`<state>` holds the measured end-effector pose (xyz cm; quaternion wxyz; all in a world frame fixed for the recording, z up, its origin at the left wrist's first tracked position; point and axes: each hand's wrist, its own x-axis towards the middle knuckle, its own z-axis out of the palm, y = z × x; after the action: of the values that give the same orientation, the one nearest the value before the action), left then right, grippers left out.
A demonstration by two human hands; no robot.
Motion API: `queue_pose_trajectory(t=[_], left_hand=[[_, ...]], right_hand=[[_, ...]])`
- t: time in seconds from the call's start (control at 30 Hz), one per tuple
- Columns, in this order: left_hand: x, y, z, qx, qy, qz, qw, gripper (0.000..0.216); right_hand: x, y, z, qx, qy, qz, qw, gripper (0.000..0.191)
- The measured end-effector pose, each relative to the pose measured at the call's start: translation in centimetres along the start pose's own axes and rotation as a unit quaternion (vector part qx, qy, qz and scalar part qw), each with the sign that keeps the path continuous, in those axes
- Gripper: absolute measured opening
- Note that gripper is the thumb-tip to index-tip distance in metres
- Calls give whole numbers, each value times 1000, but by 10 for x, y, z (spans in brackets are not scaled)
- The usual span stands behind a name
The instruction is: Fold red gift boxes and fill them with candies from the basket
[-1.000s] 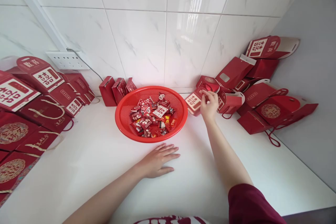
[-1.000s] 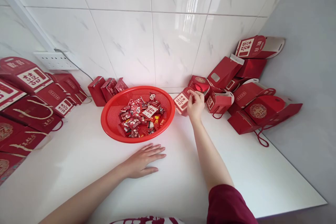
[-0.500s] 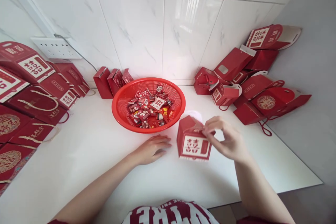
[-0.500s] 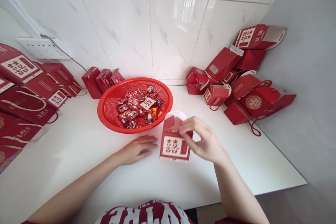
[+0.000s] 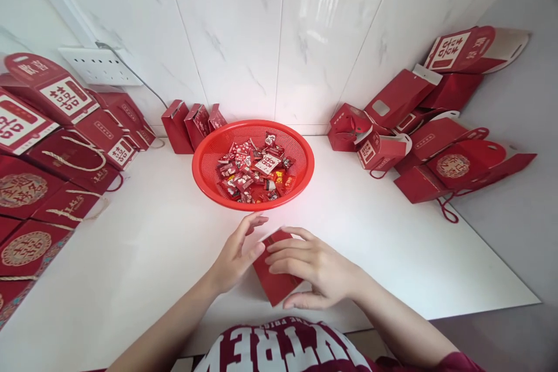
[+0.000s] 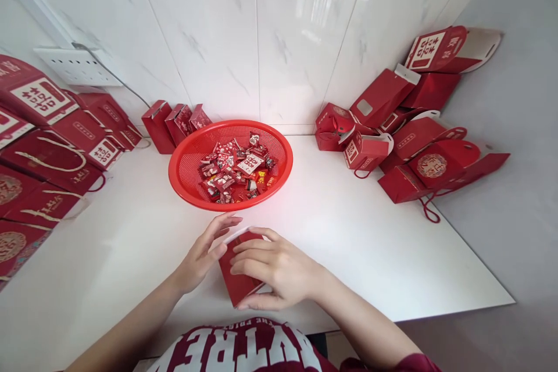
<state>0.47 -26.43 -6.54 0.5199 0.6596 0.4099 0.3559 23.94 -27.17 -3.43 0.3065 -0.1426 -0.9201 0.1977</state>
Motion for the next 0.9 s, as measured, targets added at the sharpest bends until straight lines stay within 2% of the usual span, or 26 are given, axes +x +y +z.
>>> queue_pose_trajectory(t=[0.13,0.23,0.33,0.5,0.67,0.8,0.9], left_hand=[[2,5,6,-5,63,-15,998,45],[8,5,5,-13,96,-53,994,38],[15,3,2,-19,84,-81,993,34],[20,-2,-1,-24,75,-79,994,33],[22,-4,2,-53,57,-72,994,31],[24,-1,0,-62,34,-75,995,28],[24,0,-2,-70,11,-65,995,22]], right_hand=[[10,8,27,-66,18,-27,997,40],[19,9,44,-49,38,-16,998,44],[25,9,54,-24,48,-4,999,50],[22,15,55,20,22,-10,999,60],[15,22,60,5,55,-11,998,68],[10,27,59,-11,77,-14,997,67],[7,32,55,6,48,-16,999,65]])
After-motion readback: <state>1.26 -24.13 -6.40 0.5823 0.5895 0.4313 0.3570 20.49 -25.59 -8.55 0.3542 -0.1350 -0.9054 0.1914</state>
